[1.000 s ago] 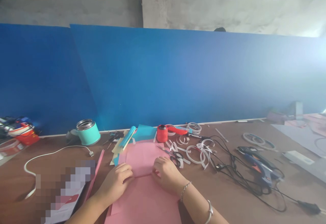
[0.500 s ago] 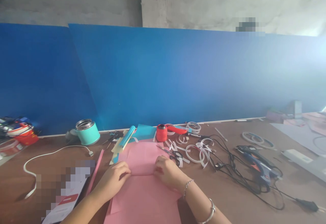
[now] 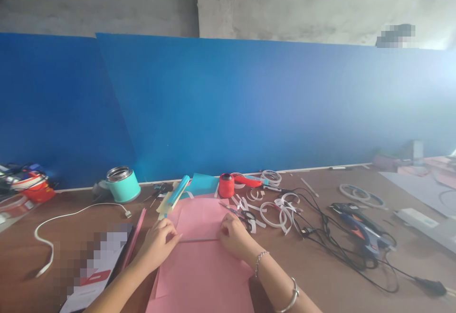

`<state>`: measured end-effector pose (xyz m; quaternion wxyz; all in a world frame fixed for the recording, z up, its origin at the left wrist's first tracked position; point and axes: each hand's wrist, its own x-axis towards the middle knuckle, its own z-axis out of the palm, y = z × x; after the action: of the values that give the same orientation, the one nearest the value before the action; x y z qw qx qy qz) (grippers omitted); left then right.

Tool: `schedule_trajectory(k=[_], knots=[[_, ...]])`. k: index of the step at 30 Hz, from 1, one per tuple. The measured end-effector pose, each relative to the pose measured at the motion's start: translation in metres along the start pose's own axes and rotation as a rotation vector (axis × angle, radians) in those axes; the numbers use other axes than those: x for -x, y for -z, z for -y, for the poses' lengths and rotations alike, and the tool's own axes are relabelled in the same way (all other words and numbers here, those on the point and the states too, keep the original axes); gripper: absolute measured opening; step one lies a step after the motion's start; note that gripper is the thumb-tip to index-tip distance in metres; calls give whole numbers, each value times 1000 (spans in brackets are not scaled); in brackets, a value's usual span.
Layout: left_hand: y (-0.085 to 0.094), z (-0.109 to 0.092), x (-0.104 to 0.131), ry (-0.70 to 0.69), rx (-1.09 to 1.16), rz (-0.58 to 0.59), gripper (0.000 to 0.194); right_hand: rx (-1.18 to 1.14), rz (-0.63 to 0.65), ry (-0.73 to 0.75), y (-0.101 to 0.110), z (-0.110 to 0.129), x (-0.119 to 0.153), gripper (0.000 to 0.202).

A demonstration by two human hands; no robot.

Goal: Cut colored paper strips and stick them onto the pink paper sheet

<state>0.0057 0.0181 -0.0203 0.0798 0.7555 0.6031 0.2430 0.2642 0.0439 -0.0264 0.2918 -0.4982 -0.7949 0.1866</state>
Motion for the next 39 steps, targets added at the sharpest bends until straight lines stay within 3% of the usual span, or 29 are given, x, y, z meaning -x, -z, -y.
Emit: schedule_trajectory(k=[14, 39], knots=[[-6, 4, -2, 29, -74, -12, 24, 54, -72, 23, -8, -10, -3, 19], [-1, 0, -5, 58, -117, 40, 21, 89, -9, 105, -7, -16, -2, 17]])
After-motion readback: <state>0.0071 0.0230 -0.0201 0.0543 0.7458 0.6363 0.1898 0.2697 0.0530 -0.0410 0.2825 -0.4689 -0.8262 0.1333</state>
